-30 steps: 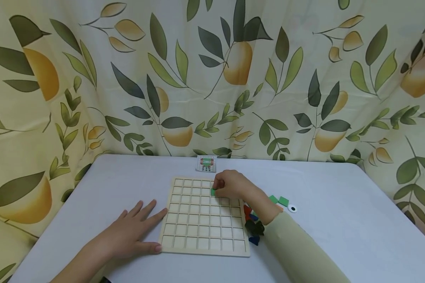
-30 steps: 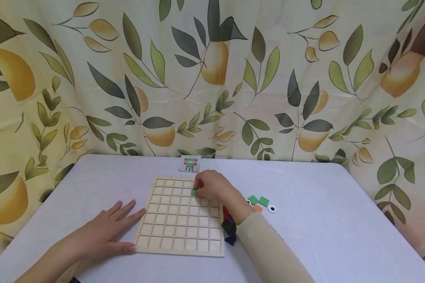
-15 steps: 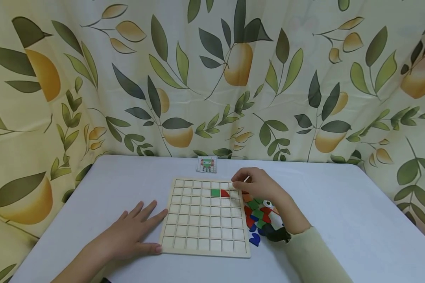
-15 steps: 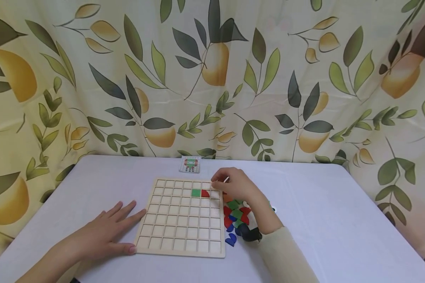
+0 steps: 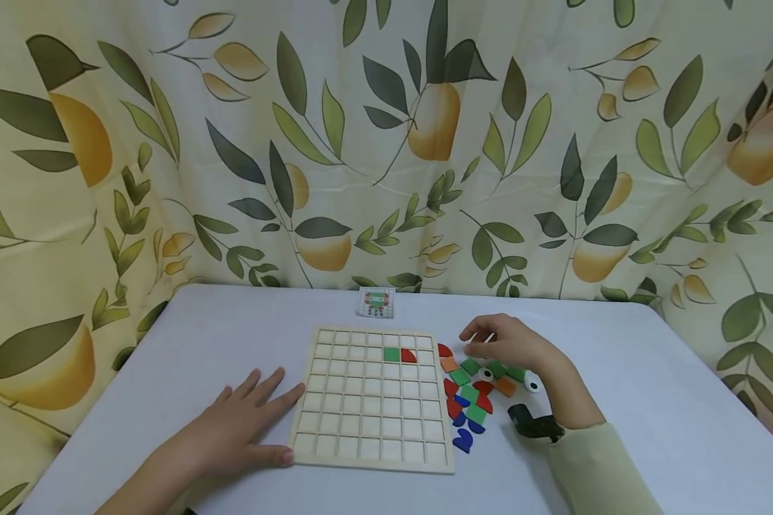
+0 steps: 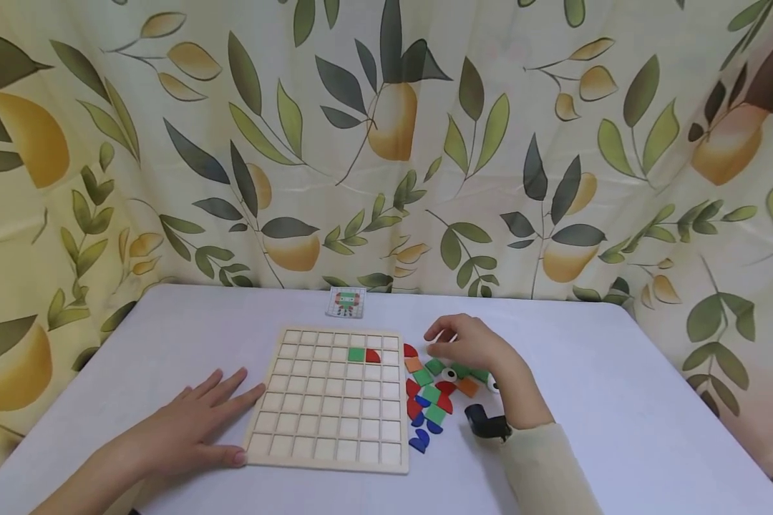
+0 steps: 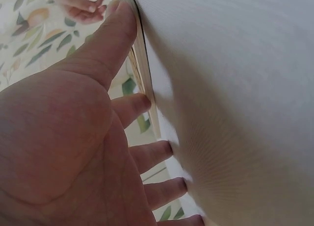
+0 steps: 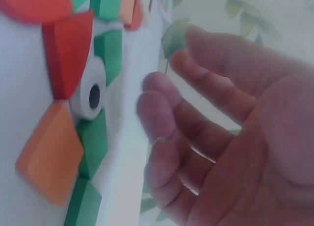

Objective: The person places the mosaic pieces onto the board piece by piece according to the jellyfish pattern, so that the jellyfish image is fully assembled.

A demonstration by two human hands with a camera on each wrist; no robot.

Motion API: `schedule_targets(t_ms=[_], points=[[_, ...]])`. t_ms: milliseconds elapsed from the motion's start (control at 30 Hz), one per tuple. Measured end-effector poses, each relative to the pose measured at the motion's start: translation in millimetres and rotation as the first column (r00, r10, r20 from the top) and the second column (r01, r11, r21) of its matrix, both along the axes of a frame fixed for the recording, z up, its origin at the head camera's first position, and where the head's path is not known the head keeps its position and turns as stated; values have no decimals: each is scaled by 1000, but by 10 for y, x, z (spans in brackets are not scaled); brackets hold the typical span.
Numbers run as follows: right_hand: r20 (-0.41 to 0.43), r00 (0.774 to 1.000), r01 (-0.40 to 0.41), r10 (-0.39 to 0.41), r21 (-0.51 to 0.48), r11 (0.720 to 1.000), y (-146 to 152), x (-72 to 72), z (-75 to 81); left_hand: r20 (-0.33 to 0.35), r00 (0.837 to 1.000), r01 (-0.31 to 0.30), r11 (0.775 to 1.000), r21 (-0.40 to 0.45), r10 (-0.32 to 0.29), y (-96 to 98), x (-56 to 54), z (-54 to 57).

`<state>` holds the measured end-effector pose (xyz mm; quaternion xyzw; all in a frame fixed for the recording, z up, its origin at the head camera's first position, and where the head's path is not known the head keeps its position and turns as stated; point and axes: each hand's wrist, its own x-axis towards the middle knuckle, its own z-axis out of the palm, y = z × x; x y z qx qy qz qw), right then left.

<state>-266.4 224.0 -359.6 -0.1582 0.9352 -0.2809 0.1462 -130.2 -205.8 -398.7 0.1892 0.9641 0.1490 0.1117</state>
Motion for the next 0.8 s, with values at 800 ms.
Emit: schedule_targets(t_ms=[800], points=[[114,993,20,-28,70,997,12,-14,-166,1,1000,-11,1000,-15,11,11,0,-19]])
